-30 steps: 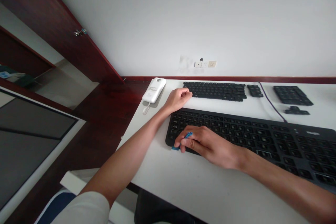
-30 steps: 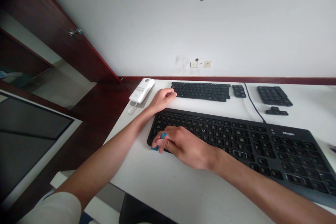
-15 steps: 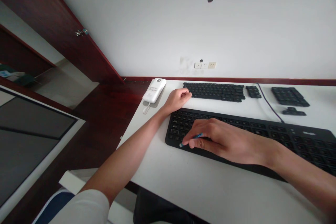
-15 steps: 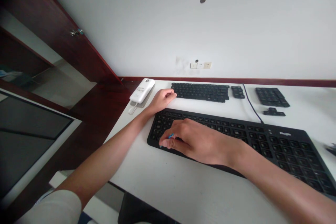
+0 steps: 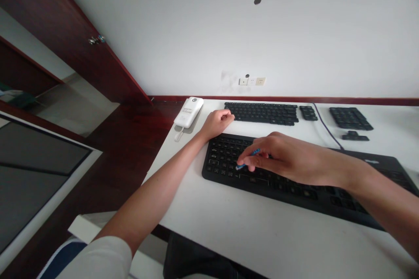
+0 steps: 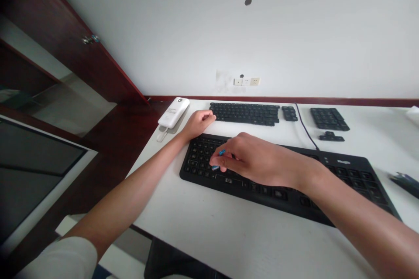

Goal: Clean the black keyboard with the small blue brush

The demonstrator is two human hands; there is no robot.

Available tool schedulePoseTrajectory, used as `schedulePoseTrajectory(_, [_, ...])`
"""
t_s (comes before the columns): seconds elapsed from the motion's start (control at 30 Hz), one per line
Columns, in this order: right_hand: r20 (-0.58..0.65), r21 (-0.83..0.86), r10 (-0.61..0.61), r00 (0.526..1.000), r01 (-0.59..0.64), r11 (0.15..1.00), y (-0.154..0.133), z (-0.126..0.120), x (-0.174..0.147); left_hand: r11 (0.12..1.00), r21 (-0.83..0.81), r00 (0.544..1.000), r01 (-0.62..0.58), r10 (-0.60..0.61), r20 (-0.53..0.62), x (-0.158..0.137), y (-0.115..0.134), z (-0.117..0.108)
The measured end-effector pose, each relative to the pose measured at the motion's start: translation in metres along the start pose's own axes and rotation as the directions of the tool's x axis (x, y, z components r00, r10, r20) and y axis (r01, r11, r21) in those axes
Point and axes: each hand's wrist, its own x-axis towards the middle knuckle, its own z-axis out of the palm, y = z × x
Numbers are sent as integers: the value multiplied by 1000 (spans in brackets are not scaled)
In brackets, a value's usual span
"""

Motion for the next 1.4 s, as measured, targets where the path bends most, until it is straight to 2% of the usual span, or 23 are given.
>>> schedulePoseTrajectory(0.07, [-34, -8, -24, 999, 24, 1000, 2, 2, 1, 1000, 2, 1000, 1, -1, 0, 0, 0, 0])
schedulePoseTrajectory(0.23, [56, 14, 19, 998, -20, 1000, 5, 1, -5, 1000, -7, 1000, 13, -13, 13, 0, 1, 0])
schedulePoseTrajectory(0.43, [-77, -63, -14, 997, 9, 998, 6, 0, -5, 1000, 7, 1000, 18, -18, 8, 1, -1, 1])
schedulePoseTrajectory(0.63, [29, -51, -21, 999, 22, 998, -1, -1, -7, 1000, -22, 1000, -6, 7, 20, 1, 0, 1])
schedulePoseTrajectory(0.77, [-67, -58, -42, 997, 39, 998, 1, 2, -6, 1000, -6, 1000, 5, -5, 19, 1, 1, 1])
schedulePoseTrajectory(0.9, [-59, 1, -87, 994, 88, 996, 5, 6, -2, 1000, -13, 1000, 5, -5, 17, 1, 1, 1])
schedulePoseTrajectory(1.1, [-66, -20, -22, 998, 21, 1000, 9, 4, -3, 1000, 6, 1000, 12, -12, 9, 2, -1, 2])
schedulePoseTrajectory(1.4, [-75, -4, -24, 997, 24, 1000, 11, 13, 3, 1000, 3, 1000, -2, 2, 9, 2, -2, 2])
